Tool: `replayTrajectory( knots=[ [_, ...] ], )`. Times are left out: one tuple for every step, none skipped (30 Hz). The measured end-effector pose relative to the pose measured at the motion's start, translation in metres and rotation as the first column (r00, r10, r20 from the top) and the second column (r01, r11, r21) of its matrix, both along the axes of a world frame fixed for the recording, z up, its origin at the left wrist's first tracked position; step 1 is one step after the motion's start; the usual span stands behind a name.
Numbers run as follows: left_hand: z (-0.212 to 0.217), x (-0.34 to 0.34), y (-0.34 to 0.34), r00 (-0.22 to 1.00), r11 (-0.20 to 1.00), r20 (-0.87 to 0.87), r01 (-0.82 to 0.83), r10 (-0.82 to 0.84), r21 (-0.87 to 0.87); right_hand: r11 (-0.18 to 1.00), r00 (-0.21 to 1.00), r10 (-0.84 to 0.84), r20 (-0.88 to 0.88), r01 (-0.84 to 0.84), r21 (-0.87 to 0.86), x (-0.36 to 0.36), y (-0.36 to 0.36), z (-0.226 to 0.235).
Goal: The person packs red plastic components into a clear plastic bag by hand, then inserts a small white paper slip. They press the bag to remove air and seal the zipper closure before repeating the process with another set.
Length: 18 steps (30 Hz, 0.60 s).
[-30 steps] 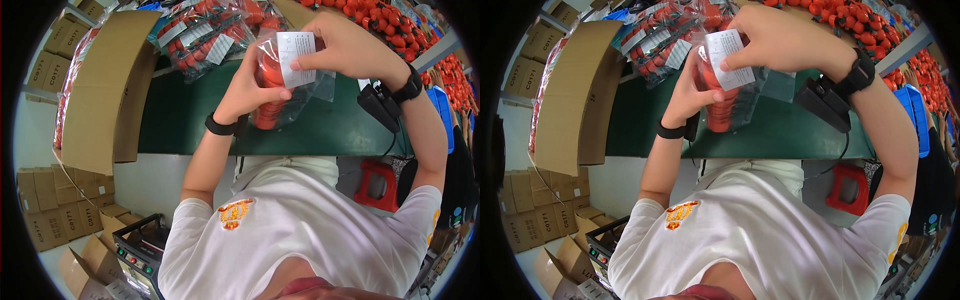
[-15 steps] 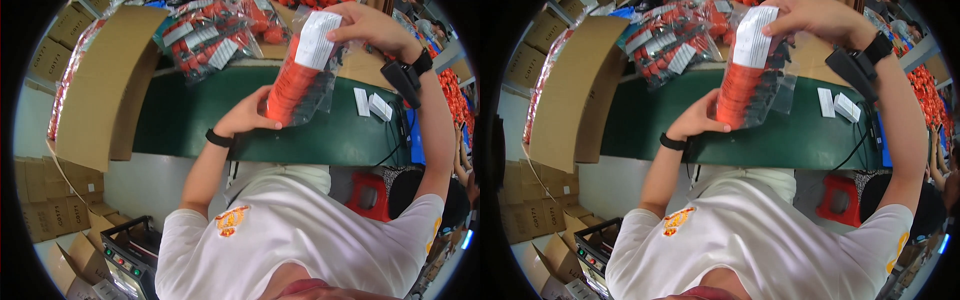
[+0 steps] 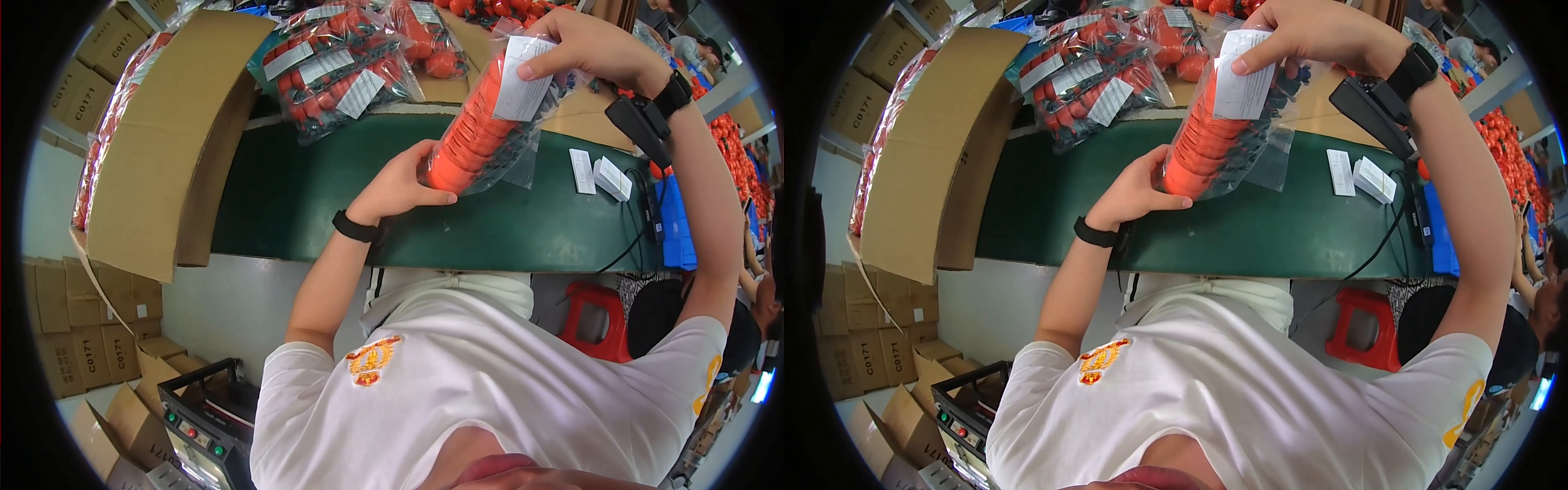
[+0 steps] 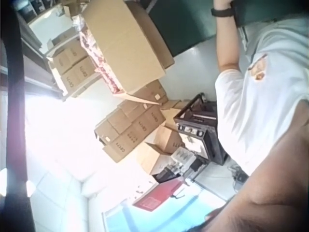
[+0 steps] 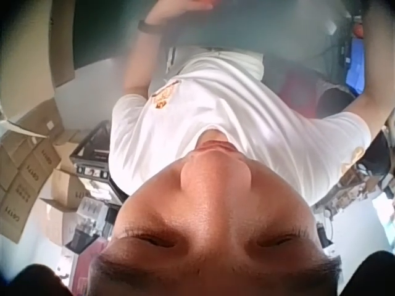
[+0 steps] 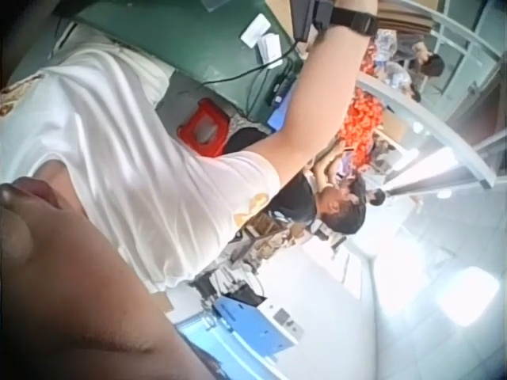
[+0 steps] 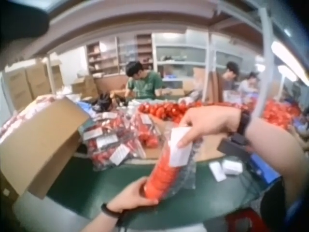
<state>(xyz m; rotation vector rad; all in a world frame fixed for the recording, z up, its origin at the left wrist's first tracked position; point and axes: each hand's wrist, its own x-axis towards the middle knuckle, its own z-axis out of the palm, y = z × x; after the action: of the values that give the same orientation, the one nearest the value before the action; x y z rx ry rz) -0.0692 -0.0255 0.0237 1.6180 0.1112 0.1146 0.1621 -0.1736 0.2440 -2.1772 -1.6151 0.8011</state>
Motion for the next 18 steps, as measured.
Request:
replayTrajectory(
  knots=[
    [0.001,0.002,0.001,1.000,1.000,0.014,-0.010,0.010,0.028,1.000,1.000,0.008,-0.017,-0.009,-0.029,0.003,0.001,0.001],
    [0.001,0.003,0.001,1.000,0.999,0.020,-0.008,0.007,0.034,0.998,0.999,0.015,-0.034,-0.017,-0.057,0.006,0.001,0.002],
    [0.001,0.004,0.001,0.999,0.999,0.032,-0.023,0.021,0.048,0.999,1.000,0.015,-0.028,-0.016,-0.052,0.005,0.001,0.002],
    [0.001,0.006,0.002,0.998,0.997,0.044,-0.037,0.034,0.061,0.997,0.997,0.058,0.042,-0.060,0.042,0.003,0.000,0.003],
    [0.001,0.008,0.001,0.998,0.997,0.051,-0.036,0.033,0.065,0.985,0.989,0.095,0.116,-0.110,0.132,0.001,0.000,0.003],
    [0.000,0.010,0.000,0.995,0.996,0.088,-0.054,0.048,0.070,0.985,0.988,0.093,0.122,-0.110,0.136,0.000,-0.001,0.000],
    [-0.001,0.011,-0.001,0.990,0.995,0.125,-0.072,0.063,0.075,0.973,0.992,0.056,0.112,-0.080,0.218,-0.001,-0.002,-0.005],
    [-0.003,0.013,-0.001,0.990,0.994,0.129,-0.071,0.061,0.077,0.953,0.995,0.020,0.098,-0.049,0.299,-0.002,-0.002,-0.007],
    [-0.005,0.015,-0.001,0.986,0.994,0.150,-0.082,0.070,0.077,0.952,0.995,0.019,0.101,-0.049,0.301,-0.003,0.000,-0.001],
    [-0.006,0.016,-0.001,0.982,0.993,0.171,-0.093,0.079,0.076,0.984,0.989,0.017,0.149,-0.042,0.171,-0.006,0.005,0.008],
    [-0.008,0.018,-0.001,0.982,0.993,0.173,-0.093,0.078,0.077,0.999,0.981,0.021,0.195,-0.028,0.038,-0.006,0.008,0.014],
    [-0.009,0.021,-0.001,0.976,0.992,0.198,-0.108,0.094,0.058,0.999,0.980,0.017,0.197,-0.026,0.038,-0.001,0.010,0.013],
    [-0.009,0.024,-0.001,0.969,0.992,0.222,-0.122,0.111,0.039,0.996,0.975,0.048,0.215,-0.062,0.063,0.004,0.012,0.010],
    [-0.008,0.026,-0.001,0.969,0.992,0.223,-0.119,0.108,0.039,0.991,0.969,0.077,0.233,-0.100,0.086,0.009,0.012,0.007],
    [-0.006,0.028,0.000,0.968,0.992,0.224,-0.123,0.114,0.028,0.991,0.969,0.080,0.234,-0.102,0.085,0.006,0.013,0.008],
    [-0.005,0.029,0.001,0.967,0.992,0.225,-0.126,0.119,0.016,0.993,0.965,0.058,0.256,-0.082,0.083,0.002,0.013,0.008],
    [-0.005,0.029,0.000,0.967,0.992,0.225,-0.128,0.121,0.015,0.995,0.960,0.036,0.277,-0.061,0.082,-0.001,0.014,0.008],
    [-0.004,0.031,-0.001,0.965,0.990,0.225,-0.140,0.135,0.006,0.995,0.960,0.037,0.278,-0.063,0.082,-0.007,0.013,0.008]
  ],
)
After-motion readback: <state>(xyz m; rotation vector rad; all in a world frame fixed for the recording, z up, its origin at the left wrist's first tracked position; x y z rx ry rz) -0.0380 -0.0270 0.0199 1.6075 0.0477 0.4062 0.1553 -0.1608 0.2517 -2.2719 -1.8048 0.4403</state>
